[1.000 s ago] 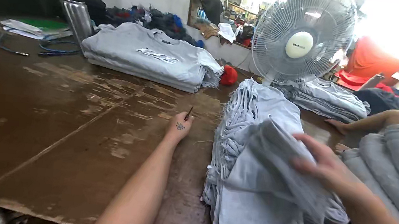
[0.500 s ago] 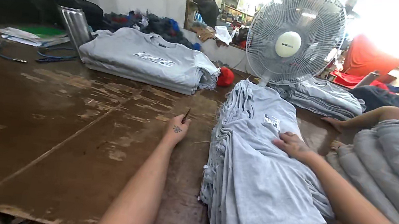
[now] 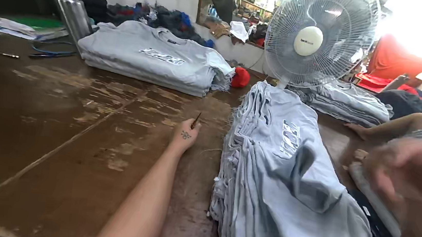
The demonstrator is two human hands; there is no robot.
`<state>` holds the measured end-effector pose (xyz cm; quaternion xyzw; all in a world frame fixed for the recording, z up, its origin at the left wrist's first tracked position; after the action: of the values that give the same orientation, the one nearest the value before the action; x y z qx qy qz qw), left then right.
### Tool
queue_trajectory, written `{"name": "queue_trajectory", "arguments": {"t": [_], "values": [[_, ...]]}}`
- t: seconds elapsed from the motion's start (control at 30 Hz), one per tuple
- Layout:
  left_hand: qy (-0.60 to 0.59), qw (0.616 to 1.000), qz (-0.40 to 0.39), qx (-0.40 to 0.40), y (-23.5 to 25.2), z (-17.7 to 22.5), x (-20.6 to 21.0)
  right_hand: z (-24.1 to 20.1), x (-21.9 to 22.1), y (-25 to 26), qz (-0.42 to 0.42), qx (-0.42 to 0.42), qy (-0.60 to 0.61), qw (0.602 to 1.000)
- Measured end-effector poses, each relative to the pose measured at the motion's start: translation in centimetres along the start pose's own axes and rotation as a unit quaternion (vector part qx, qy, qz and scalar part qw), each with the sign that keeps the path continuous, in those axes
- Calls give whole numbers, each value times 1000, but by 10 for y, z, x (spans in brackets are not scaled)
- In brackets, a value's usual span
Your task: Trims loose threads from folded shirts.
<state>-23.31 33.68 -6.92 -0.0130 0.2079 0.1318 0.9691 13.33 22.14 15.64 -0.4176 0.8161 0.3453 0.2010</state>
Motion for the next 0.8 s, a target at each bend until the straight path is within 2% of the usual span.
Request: {"name": "queue_trajectory", "arguments": {"t": [0.03, 0.07, 0.1, 0.13, 0.17, 0.2, 0.23, 0.3, 0.37, 0.47, 0.53, 0.6, 0.63, 0.73, 0.8], "values": [[5, 1000, 5, -1, 0, 0, -1, 16, -16, -2, 51, 35, -68, 996], [9, 1000, 9, -2, -1, 1, -1, 39, -29, -1, 106, 95, -163, 976], [9, 1000, 10, -2, -1, 1, -2, 66, -30, 2, 126, 170, -257, 943], [7, 1000, 8, -1, -2, 2, -1, 93, -15, 7, 99, 242, -320, 911], [2, 1000, 5, 1, -2, 2, -1, 114, 16, 11, 57, 272, -359, 891], [-2, 1000, 4, 4, -2, 2, -1, 125, 56, 12, 19, 247, -378, 892], [-8, 1000, 5, 5, -1, 3, -2, 122, 92, 10, -3, 187, -389, 902], [-18, 1000, 10, 2, -1, 2, -4, 79, 135, 3, -87, 89, -378, 917], [-23, 1000, 17, -1, 0, 0, -5, 26, 156, -5, -110, -6, -320, 941], [-15, 1000, 25, 7, 3, -2, -5, -31, 157, -12, -159, -50, -165, 972], [-22, 999, 27, 9, 2, -4, -5, -44, 125, -15, -78, -59, -202, 975], [-32, 999, 29, 15, 2, -6, -4, -45, 103, -22, -2, -62, -344, 937], [-34, 999, 32, 19, 3, -6, -4, -44, 105, -25, -7, -60, -394, 917], [-22, 999, 31, 19, 6, -7, -4, -19, 140, -34, -107, -23, -508, 855], [-17, 999, 28, 18, 7, -7, -3, 5, 140, -36, -61, -21, -579, 812]]}}
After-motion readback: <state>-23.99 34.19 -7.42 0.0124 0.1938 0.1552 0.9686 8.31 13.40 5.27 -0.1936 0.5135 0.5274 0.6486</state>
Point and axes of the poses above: each hand's wrist, its own y-axis towards the middle knuckle, its own x-axis out of the palm, z = x × y, the point moved 9 cm from there along y, towards the middle knuckle, and after that the axes turned 14 degrees about -y, right-handed, at the moved point
